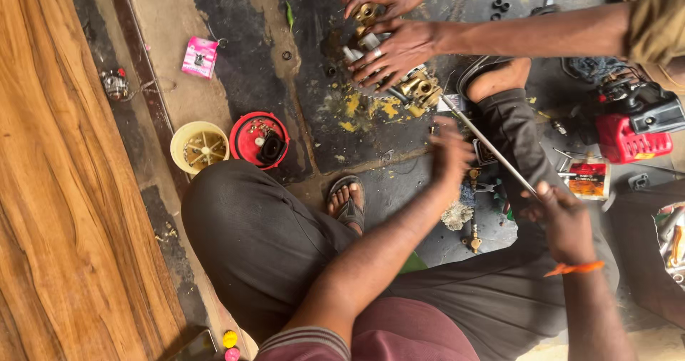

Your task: The person sits on the floor and uses a T-handle wrench to tighten bolts on a mechanical assembly. They then wipe the part with a cloth and continue adjusting components by hand.

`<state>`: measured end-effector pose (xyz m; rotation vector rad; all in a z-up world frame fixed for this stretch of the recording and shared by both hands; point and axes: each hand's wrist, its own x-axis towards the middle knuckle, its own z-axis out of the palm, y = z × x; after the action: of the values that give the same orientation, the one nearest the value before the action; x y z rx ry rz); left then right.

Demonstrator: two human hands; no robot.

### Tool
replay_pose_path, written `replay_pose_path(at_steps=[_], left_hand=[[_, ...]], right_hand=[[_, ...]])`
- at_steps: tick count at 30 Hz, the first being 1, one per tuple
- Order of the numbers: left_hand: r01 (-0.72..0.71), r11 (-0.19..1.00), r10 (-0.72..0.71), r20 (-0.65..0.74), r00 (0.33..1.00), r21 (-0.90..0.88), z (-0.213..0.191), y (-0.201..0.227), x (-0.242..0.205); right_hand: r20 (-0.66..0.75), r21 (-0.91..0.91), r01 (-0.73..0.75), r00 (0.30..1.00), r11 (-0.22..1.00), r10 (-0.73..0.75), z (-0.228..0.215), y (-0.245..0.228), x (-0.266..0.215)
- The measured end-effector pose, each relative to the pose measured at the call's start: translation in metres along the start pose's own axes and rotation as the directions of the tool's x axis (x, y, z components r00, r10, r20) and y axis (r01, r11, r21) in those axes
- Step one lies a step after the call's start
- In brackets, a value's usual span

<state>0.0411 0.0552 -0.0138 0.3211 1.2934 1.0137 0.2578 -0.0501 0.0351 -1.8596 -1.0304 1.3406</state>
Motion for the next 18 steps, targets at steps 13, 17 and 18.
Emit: replay_pose_path(at_steps=[13, 17, 18], left_hand=[[0.282, 0.921, -0.181, 0.346, 0.921, -0.269, 0.062, -0.077, 0.002], [0.247, 0.931, -0.172, 0.276, 0.946, -0.268, 0.054, -0.07, 0.004], [0.243, 0.931, -0.168, 0.272, 0.948, -0.271, 0.051, -0.069, 0.003]], right_hand=[[0.247, 0.162, 0.034, 0.966, 0.986, -0.074, -0.062, 0.017, -0.051], [0.511, -0.479, 0.511, 0.823, 0.714, -0.246, -0.055, 0.051, -0.009], [0.664, -0.348, 0.586, 0.705, 0.732, -0.249, -0.057, 0.054, -0.014]])
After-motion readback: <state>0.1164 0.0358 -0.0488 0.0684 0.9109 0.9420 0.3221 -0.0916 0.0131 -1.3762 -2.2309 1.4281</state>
